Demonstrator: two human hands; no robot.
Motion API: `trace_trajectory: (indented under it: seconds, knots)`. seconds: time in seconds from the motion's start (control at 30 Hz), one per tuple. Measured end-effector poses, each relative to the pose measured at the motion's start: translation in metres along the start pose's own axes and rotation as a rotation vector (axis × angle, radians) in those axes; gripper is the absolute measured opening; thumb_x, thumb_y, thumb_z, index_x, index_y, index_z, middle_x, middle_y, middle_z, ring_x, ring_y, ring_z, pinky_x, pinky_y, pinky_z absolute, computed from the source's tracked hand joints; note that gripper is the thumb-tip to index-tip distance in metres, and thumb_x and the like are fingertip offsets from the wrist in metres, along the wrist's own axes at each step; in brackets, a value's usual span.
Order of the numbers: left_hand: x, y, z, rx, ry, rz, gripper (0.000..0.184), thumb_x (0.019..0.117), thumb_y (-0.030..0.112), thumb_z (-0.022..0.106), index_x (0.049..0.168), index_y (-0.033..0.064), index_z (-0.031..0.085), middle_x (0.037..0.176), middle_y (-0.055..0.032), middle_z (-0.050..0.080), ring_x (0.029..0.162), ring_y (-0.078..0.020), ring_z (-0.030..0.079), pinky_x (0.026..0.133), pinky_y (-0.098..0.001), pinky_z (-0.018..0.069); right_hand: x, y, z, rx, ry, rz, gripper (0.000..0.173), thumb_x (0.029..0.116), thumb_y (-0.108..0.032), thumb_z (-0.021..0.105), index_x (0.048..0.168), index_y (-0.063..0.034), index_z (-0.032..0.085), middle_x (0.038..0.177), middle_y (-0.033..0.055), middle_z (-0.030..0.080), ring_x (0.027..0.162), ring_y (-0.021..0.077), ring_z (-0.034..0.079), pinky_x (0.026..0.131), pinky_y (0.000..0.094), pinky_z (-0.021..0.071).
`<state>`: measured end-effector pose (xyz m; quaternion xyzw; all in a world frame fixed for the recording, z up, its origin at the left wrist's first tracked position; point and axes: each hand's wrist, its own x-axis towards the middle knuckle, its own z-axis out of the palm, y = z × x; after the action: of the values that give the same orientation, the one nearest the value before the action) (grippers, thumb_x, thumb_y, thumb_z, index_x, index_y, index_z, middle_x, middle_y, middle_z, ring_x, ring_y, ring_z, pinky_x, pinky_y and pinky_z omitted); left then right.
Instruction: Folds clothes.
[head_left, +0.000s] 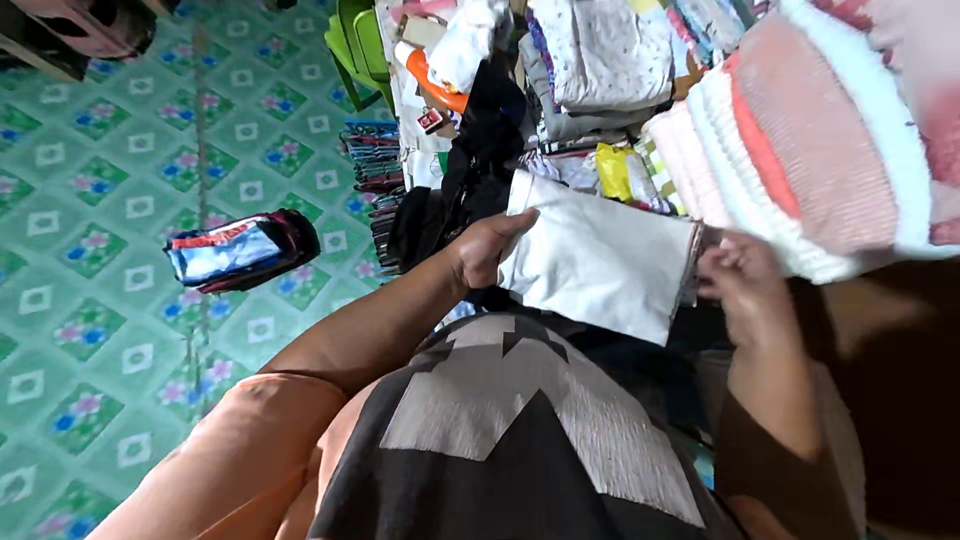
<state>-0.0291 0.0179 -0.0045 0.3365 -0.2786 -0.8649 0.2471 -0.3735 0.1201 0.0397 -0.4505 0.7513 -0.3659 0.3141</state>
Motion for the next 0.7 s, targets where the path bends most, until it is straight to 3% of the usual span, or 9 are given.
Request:
trace_trajectory:
  seconds: [0.07,0.13,0.2,0.27,0.37,0.43,0.5,0.6,0.7]
  knots:
    - [-0.006,-0.002,-0.001,0.226,0.121,0.089,0.043,0.1072,0.048,0.046,0.141,0.0218,0.051,0.108,-0.0071,0.072,0.091,-0.0188,0.072,0.077,-0.0391,0.0615,-0.007,0.027,0.009,0.183,-0.039,0.187,0.052,0.0988,-0.021,0.065,0.147,-0.0191,0.046,0.127,0.0106,0.062,0.103,0.027,0.066,0.079,0.0521,0.0581]
    - [-0.004,-0.006,-0.011,0.49,0.213,0.183,0.059,0.1047,0.042,0.055,0.158,0.0262,0.033,0.137,-0.0098,0.061,0.116,-0.0244,0.065,0.095,-0.047,0.0549,-0.012,0.039,0.018,0.382,-0.085,0.273,0.047,0.101,-0.015,0.059,0.146,-0.0128,0.044,0.124,0.0126,0.064,0.105,0.025,0.068,0.081,0.0476,0.0606]
    - [0.001,-0.005,-0.015,0.717,0.317,0.325,0.078,0.1007,0.037,0.064,0.163,0.0194,0.021,0.157,-0.0153,0.043,0.135,-0.0328,0.052,0.107,-0.0562,0.0466,-0.014,0.033,0.022,0.475,-0.113,0.302,0.047,0.0999,-0.009,0.057,0.145,-0.0077,0.045,0.125,0.0131,0.065,0.108,0.0218,0.068,0.086,0.0427,0.0608]
    - [-0.007,0.0,-0.007,0.821,0.337,0.464,0.073,0.0994,0.031,0.067,0.16,0.0149,0.03,0.159,-0.0178,0.037,0.138,-0.0339,0.048,0.107,-0.0554,0.046,-0.016,0.005,0.021,0.451,-0.098,0.323,0.043,0.097,-0.003,0.059,0.139,-0.0049,0.052,0.116,0.0136,0.069,0.099,0.0207,0.071,0.083,0.0408,0.0625]
    - [-0.035,0.011,0.023,0.632,0.019,0.355,0.038,0.1059,0.024,0.052,0.141,0.0118,0.057,0.137,-0.0065,0.061,0.116,-0.0183,0.064,0.098,-0.0401,0.0551,-0.012,-0.063,0.022,0.319,-0.137,0.235,0.043,0.0938,0.001,0.059,0.136,-0.0071,0.055,0.108,0.0084,0.071,0.089,0.0148,0.071,0.077,0.0369,0.0621]
    - [-0.049,0.013,0.042,0.457,-0.226,0.129,0.044,0.11,0.03,0.038,0.145,0.0083,0.053,0.133,-0.0078,0.063,0.11,-0.0179,0.067,0.094,-0.0369,0.057,-0.006,-0.11,0.032,0.213,-0.243,0.067,0.049,0.0872,0.004,0.067,0.135,-0.0054,0.057,0.115,0.0074,0.07,0.097,0.013,0.07,0.084,0.036,0.0615]
    - [-0.058,0.013,0.06,0.309,-0.238,0.012,0.049,0.1116,0.039,0.029,0.146,0.011,0.05,0.129,-0.0072,0.065,0.104,-0.0183,0.069,0.088,-0.0368,0.0588,-0.009,-0.166,0.044,0.009,-0.387,-0.164,0.046,0.0834,-0.001,0.073,0.128,-0.0062,0.063,0.114,0.0063,0.071,0.099,0.0117,0.069,0.087,0.0356,0.0601]
    - [-0.063,0.024,0.077,0.027,-0.074,0.094,0.05,0.1119,0.041,0.022,0.123,0.0093,0.058,0.111,-0.0098,0.069,0.092,-0.0192,0.072,0.079,-0.0344,0.0613,-0.019,-0.234,0.044,-0.257,-0.564,-0.629,0.015,0.0839,-0.01,0.074,0.098,-0.0116,0.069,0.083,-0.0031,0.066,0.071,0.0031,0.061,0.062,0.0241,0.0516]
    - [-0.047,0.037,0.072,-0.33,-0.026,0.324,0.049,0.1115,0.036,0.018,0.114,0.0081,0.058,0.103,-0.0131,0.07,0.09,-0.0237,0.072,0.081,-0.0379,0.062,-0.011,-0.259,0.014,-0.299,-0.733,-1.131,0.009,0.0829,-0.011,0.079,0.088,-0.0089,0.072,0.076,-0.0085,0.066,0.063,-0.0059,0.057,0.05,0.0111,0.0478]
